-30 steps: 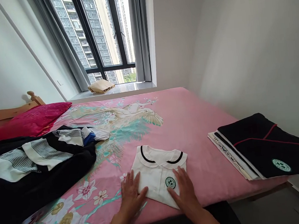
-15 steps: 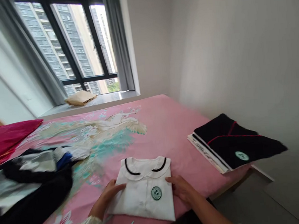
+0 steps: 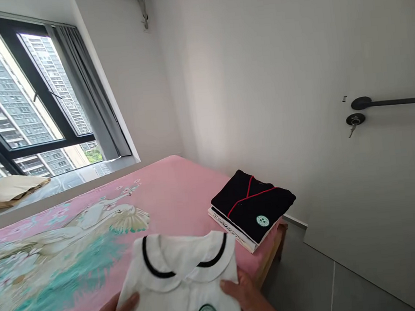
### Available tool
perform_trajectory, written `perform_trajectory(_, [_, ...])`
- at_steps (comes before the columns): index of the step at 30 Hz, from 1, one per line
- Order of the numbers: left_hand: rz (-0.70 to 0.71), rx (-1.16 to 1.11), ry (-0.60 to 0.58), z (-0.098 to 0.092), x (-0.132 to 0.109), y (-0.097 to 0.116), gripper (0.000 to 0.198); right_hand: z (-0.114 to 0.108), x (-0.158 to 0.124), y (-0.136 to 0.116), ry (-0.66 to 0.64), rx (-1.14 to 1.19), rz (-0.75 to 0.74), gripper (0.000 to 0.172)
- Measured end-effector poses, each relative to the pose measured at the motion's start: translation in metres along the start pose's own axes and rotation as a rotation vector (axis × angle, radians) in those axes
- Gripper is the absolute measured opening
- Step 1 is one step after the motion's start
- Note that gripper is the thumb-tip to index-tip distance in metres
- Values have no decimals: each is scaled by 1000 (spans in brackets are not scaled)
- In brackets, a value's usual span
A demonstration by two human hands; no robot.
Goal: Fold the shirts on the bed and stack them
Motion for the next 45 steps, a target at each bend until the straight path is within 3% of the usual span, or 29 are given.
perform_trajectory(3, [158, 144, -137, 81, 13, 81, 56, -42, -6, -77, 127, 14, -75, 54])
perform_trajectory(6, [367, 290, -228, 160, 34, 162, 47, -83, -4, -149, 342, -25, -179, 60])
perform_trajectory(9, [547, 443, -236, 226, 65, 228, 43, -115, 6, -197, 505, -75, -229, 65])
perform_trajectory(12, [618, 517, -192, 272, 105, 263, 38, -150, 27, -211, 570, -127, -262, 65])
perform_trajectory(15, [593, 588, -154, 301, 148, 256, 31, -195, 49, -192, 653, -227, -207, 62])
perform_trajectory(18, [536, 666, -133, 311, 181, 223, 27, -229, 60, -168, 708, -300, -124, 61])
perform_trajectory(22, [532, 713, -121, 308, 200, 194, 30, -235, 64, -162, 671, -304, -153, 58])
perform_trajectory(28, [627, 738, -58, 307, 210, 200, 36, -228, 69, -165, 658, -277, -210, 57])
perform_trajectory(36, [579, 702, -22, 302, 218, 188, 39, -228, 65, -161, 647, -308, -186, 54])
perform_trajectory(41, [474, 562, -135, 298, 207, 186, 32, -225, 64, -163, 655, -292, -198, 58])
perform_trajectory(45, [427, 428, -244, 296, 199, 191, 41, -221, 63, -164, 662, -261, -206, 61])
Point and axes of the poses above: each hand's wrist, its own x-axis towards the middle knuckle, its own z-axis out of the palm, y = z × x, the point moved 7 cm from there along x, towards the middle knuckle, and after that the axes turned 1 degree about y, right-handed, at the moved point
